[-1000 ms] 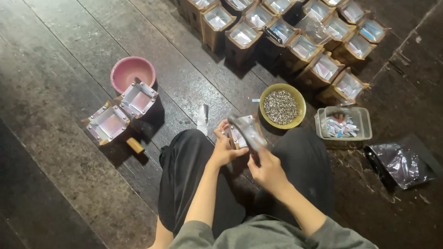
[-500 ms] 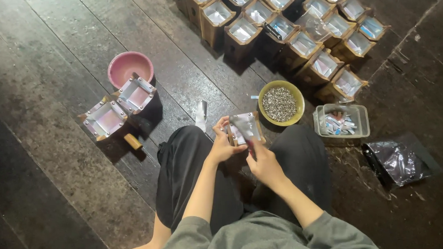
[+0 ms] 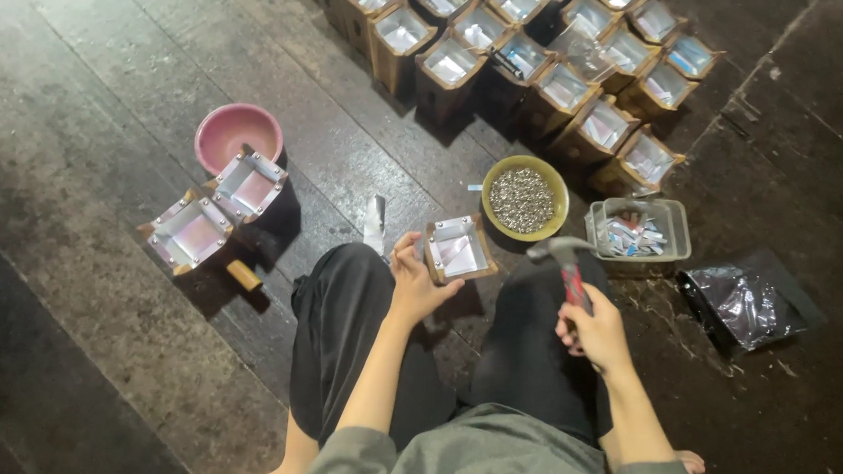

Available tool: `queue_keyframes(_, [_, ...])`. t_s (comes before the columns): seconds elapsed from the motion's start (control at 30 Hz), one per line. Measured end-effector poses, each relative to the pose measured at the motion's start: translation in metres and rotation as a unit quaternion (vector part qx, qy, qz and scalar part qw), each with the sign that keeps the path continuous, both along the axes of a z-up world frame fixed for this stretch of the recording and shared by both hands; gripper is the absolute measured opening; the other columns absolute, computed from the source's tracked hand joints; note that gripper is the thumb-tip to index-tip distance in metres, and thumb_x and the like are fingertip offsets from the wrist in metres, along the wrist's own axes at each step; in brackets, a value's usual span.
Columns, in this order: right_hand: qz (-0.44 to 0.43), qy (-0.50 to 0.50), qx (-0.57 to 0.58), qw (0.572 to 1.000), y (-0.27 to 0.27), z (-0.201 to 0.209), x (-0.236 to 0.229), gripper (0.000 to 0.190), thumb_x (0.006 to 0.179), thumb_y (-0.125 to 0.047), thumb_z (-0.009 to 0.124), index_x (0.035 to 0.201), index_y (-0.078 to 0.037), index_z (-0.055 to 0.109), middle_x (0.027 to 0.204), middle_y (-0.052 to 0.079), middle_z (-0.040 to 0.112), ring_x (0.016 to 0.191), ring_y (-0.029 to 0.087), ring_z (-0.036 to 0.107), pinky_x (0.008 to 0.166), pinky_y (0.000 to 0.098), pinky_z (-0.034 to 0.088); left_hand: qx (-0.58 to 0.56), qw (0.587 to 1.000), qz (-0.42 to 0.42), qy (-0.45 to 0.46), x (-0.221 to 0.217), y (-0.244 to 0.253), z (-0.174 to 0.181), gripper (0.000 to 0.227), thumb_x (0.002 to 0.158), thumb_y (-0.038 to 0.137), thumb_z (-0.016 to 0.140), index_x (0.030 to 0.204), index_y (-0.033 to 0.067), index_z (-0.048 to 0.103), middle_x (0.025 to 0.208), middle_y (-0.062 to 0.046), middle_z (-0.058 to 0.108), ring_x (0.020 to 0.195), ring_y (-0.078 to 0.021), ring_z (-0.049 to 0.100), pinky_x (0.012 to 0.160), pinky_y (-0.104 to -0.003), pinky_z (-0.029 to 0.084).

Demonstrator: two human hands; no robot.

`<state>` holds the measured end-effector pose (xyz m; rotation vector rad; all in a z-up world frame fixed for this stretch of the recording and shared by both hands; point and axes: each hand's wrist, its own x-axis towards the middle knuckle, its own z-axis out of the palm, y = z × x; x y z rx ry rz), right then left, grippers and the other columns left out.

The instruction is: Assembling small metal frames by inserting metal pins and using a hammer to secure them.

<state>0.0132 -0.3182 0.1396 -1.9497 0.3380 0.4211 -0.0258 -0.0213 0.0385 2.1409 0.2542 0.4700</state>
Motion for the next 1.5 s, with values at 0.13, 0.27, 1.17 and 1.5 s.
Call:
queue_keyframes(0.13, [-0.024,0.032,0.042,0.998,-0.065,-0.046,0.001,0.04,0.083,-0.007,0.06,0.124,-0.005,0.063,0.06,0.021,0.062,0.041,0.027,0.059,0.03,0.0366,0.048,0.061,0.996,0.04,-0.045,0.002,-0.01,0.033,0.078,0.06,0.043,0.095,0.103,0.0121,0.039,0.124,-0.004,0.051,0.115,-0.0261,0.048,0.093,-0.04,0.039])
queue_keyframes(0.27, [0.023,0.064,0.025,0.997,-0.078,-0.042,-0.003,0.034,0.088,-0.007,0.055,0.119,-0.001,0.066,0.069,0.015,0.064,0.055,0.025,0.058,0.053,0.0329,0.045,0.192,0.979,0.055,-0.05,0.025,-0.017,0.042,0.042,0.074,0.014,0.074,0.111,0.003,0.056,0.106,-0.011,0.059,0.097,-0.0304,0.055,0.087,-0.041,0.044])
queue_keyframes(1.17, [-0.015,-0.414,-0.198,0.888,-0.056,-0.071,0.004,0.011,0.08,0.015,0.058,0.079,0.006,0.064,0.089,0.011,0.055,0.075,0.025,0.049,0.07,0.034,0.042,0.228,0.962,0.045,-0.142,0.029,-0.041,0.062,0.017,0.083,0.011,0.067,0.094,0.004,0.056,0.08,-0.011,0.06,0.066,-0.0261,0.056,0.07,-0.037,0.047])
queue_keyframes(1.5, [0.037,-0.425,-0.178,0.887,-0.028,-0.072,0.002,0.014,0.076,0.015,0.053,0.073,0.005,0.061,0.082,0.011,0.054,0.071,0.025,0.048,0.068,0.0341,0.04,-0.056,0.997,0.029,-0.044,-0.038,-0.05,0.098,0.018,0.089,0.014,0.069,0.1,0.0056,0.058,0.086,-0.005,0.074,0.063,-0.0242,0.069,0.059,-0.035,0.053])
